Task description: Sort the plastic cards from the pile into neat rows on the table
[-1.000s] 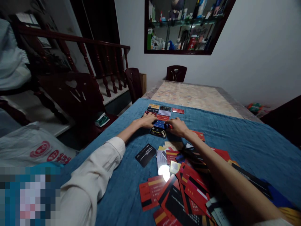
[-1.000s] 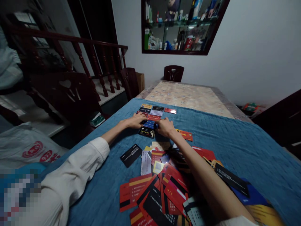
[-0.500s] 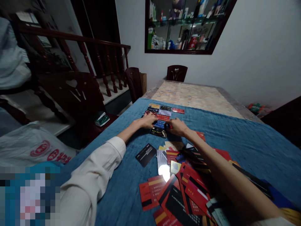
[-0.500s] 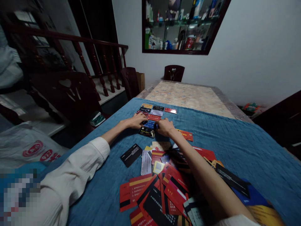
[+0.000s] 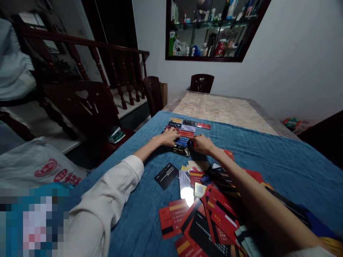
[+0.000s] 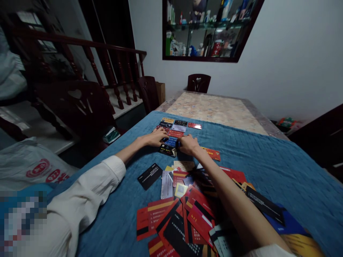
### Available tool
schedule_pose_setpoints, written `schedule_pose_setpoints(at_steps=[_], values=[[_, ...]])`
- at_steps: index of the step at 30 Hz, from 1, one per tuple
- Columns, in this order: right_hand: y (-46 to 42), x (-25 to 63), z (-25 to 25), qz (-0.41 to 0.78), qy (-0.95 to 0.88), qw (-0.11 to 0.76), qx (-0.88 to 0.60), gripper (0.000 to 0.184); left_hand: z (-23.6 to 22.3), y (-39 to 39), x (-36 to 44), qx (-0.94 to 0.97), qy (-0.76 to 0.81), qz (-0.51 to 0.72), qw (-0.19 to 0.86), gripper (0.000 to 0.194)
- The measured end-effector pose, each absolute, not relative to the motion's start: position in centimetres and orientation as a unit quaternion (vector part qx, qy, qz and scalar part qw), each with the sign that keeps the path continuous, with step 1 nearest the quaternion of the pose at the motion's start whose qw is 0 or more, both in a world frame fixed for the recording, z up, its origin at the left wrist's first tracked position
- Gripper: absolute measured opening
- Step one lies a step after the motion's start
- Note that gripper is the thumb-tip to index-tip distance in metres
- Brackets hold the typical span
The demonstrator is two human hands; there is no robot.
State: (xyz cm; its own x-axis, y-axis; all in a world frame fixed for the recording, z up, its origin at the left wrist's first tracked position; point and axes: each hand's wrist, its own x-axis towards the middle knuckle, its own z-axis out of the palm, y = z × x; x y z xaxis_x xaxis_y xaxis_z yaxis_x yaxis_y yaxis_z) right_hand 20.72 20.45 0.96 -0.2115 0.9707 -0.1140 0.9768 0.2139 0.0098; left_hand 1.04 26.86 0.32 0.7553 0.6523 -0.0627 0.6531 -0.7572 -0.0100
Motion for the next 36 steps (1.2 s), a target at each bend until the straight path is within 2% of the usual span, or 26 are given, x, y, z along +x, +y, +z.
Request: schedule_pose_setpoints(at_steps=[17, 22, 36], values=[[20.0, 20.8, 1.3, -0.027, 0.782, 0.046, 0.621, 0.039, 1.1, 25.2, 0.6, 0.938, 0.346, -0.002, 0.003, 0.029], [19.5, 21.1, 1.5, -0.014, 0.783, 0.020, 0.621, 0.045, 1.6, 23.8, -0.1, 0.940, 0.341, 0.019, -0.013, 0.025], [14.7, 19.0, 2.0, 0.000, 0.849, -0.064, 0.525, 0.038, 3.1, 16.7, -3.0, 0.940, 0.341, 0.021, -0.019, 0.019]])
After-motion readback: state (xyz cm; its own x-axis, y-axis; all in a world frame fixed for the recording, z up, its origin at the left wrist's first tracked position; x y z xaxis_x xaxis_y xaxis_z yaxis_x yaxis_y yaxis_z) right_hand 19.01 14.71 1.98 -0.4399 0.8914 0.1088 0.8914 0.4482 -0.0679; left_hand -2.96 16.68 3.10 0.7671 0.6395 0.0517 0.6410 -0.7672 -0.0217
